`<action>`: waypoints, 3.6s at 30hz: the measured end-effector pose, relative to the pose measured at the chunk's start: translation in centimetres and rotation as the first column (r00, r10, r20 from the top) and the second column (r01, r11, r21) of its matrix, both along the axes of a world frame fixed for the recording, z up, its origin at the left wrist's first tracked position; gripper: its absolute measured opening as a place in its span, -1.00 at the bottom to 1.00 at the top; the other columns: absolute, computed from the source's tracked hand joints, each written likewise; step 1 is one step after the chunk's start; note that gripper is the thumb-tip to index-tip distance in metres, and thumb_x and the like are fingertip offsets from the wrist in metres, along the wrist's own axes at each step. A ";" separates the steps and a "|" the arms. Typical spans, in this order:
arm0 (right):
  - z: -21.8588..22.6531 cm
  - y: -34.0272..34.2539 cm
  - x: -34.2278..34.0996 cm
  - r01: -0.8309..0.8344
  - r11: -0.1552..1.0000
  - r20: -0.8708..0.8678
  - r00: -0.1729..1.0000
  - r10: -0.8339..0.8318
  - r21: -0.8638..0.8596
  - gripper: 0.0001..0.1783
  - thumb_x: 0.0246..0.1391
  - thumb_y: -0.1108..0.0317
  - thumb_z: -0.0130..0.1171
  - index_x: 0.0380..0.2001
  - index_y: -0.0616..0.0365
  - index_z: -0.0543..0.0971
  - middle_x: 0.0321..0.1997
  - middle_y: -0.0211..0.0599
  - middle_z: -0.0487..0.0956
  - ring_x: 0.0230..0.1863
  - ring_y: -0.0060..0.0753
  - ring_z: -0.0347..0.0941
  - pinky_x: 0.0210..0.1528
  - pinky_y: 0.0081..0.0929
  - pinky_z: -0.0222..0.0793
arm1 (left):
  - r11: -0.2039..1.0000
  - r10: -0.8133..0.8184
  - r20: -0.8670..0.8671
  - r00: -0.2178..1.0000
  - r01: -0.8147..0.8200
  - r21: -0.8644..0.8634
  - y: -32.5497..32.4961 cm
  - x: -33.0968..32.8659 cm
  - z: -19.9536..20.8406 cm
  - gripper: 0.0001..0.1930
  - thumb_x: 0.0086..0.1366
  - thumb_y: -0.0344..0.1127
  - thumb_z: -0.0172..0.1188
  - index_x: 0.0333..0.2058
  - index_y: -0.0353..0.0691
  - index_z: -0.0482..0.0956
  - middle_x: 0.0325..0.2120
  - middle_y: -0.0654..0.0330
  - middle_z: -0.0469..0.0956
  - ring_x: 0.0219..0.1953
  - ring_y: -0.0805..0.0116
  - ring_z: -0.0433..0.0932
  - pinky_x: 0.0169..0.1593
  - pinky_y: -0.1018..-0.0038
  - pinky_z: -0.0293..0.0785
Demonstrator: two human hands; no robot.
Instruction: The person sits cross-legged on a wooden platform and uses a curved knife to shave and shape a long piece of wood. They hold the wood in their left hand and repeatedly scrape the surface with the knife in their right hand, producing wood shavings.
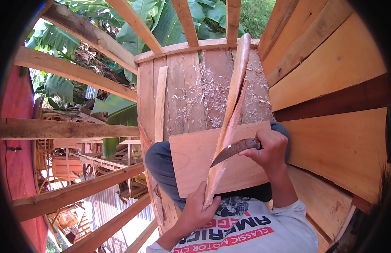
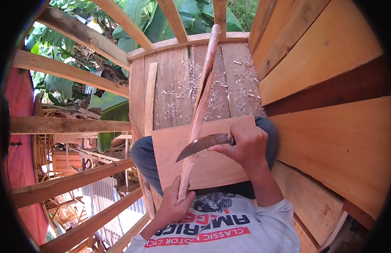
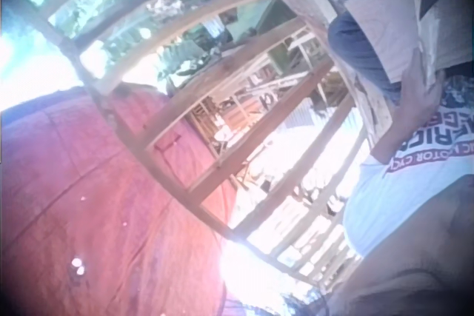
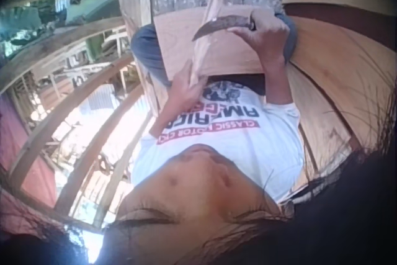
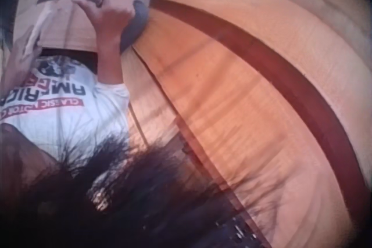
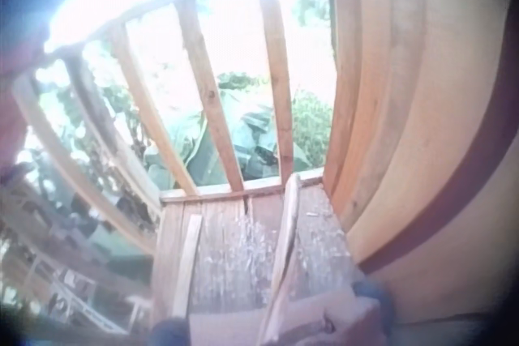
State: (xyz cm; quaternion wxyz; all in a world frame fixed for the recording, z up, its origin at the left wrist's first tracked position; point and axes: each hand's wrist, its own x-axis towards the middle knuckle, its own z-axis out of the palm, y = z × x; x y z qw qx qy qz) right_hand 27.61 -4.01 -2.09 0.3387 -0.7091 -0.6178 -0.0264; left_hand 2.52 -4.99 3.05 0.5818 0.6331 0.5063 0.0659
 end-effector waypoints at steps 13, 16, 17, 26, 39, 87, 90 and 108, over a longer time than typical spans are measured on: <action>1.3 3.6 7.1 0.366 0.915 -0.260 0.879 -0.401 -0.171 -0.25 0.06 -0.31 0.06 -0.57 0.33 0.52 -0.76 -0.07 0.32 -0.67 -0.10 0.34 -0.56 -0.27 0.20 | 0.989 -0.105 0.012 0.994 0.106 -0.105 -1.4 -1.9 -1.6 -0.72 0.19 -0.34 0.20 -0.22 -0.36 0.34 -0.58 0.00 0.42 -0.53 0.23 0.44 -0.36 0.40 0.37; 0.9 3.4 4.4 0.188 0.948 -0.318 0.910 -0.266 -0.257 -0.27 0.07 -0.29 0.06 -0.57 0.31 0.53 -0.75 -0.04 0.32 -0.68 -0.11 0.34 -0.55 -0.27 0.21 | 0.992 0.045 0.128 0.991 -0.030 -0.121 0.7 -2.6 -2.9 -0.77 0.21 -0.39 0.16 -0.23 -0.32 0.34 -0.60 0.12 0.38 -0.55 0.38 0.39 -0.40 0.42 0.34; 0.1 3.0 3.9 0.161 0.953 -0.369 0.895 -0.250 -0.257 -0.28 0.07 -0.29 0.06 -0.58 0.31 0.52 -0.75 -0.04 0.33 -0.67 -0.06 0.34 -0.55 -0.27 0.22 | 0.979 0.131 0.190 0.973 -0.097 -0.181 1.3 -2.8 -2.8 -0.82 0.22 -0.43 0.13 -0.25 -0.29 0.34 -0.61 0.27 0.32 -0.56 0.55 0.31 -0.46 0.52 0.28; 0.6 0.7 -1.6 -0.038 0.977 -0.379 0.924 -0.046 -0.210 -0.30 -0.06 -0.31 0.18 -0.72 0.21 0.45 -0.77 -0.13 0.37 -0.66 -0.02 0.41 -0.63 -0.27 0.22 | 0.878 0.221 0.332 0.917 -0.038 -0.477 4.2 -2.5 -1.6 -0.89 0.22 -0.47 0.08 -0.30 -0.29 0.35 -0.55 0.36 0.28 -0.52 0.62 0.25 -0.44 0.62 0.20; 2.0 3.0 4.8 0.421 0.894 -0.361 0.818 -0.448 -0.155 -0.28 0.03 -0.30 0.11 -0.70 0.24 0.44 -0.77 -0.13 0.33 -0.73 -0.11 0.29 -0.62 -0.27 0.18 | 0.926 -0.145 0.269 0.952 0.226 -0.302 1.1 -1.3 -1.4 -0.87 0.15 -0.48 0.10 -0.34 -0.28 0.34 -0.56 0.27 0.27 -0.48 0.50 0.26 -0.37 0.49 0.24; 3.1 1.6 -1.2 0.118 0.990 -0.997 -0.020 0.079 0.076 -0.70 0.04 0.39 0.30 -0.20 0.29 0.49 -0.69 -0.53 0.42 -0.78 -0.79 0.24 -0.77 -0.71 0.12 | 0.751 -0.129 -0.149 0.980 0.195 0.631 3.7 -0.2 -2.4 -0.48 -0.10 -0.18 0.42 -0.24 -0.34 0.41 -0.47 -0.04 0.45 -0.40 -0.07 0.46 -0.31 0.22 0.35; 3.2 1.7 -1.5 0.126 0.987 -0.994 -0.040 0.102 0.097 -0.77 0.03 0.41 0.28 -0.26 0.26 0.51 -0.64 -0.50 0.47 -0.78 -0.78 0.25 -0.77 -0.71 0.12 | 0.738 -0.099 -0.147 0.984 0.171 0.653 3.4 -0.2 -2.7 -0.46 -0.12 -0.19 0.45 -0.22 -0.33 0.41 -0.42 -0.03 0.45 -0.33 -0.03 0.44 -0.24 0.21 0.33; 3.1 -0.6 -5.0 0.075 0.996 -0.998 0.050 0.041 0.045 -0.74 -0.07 0.52 0.36 -0.28 0.25 0.54 -0.48 -0.47 0.58 -0.58 -0.91 0.29 -0.56 -0.84 0.11 | 0.860 -0.199 -0.015 0.980 0.182 0.477 6.7 4.4 1.2 -0.17 -0.13 -0.20 0.52 0.08 -0.29 0.23 -0.17 -0.05 0.51 -0.13 0.16 0.56 -0.11 0.36 0.47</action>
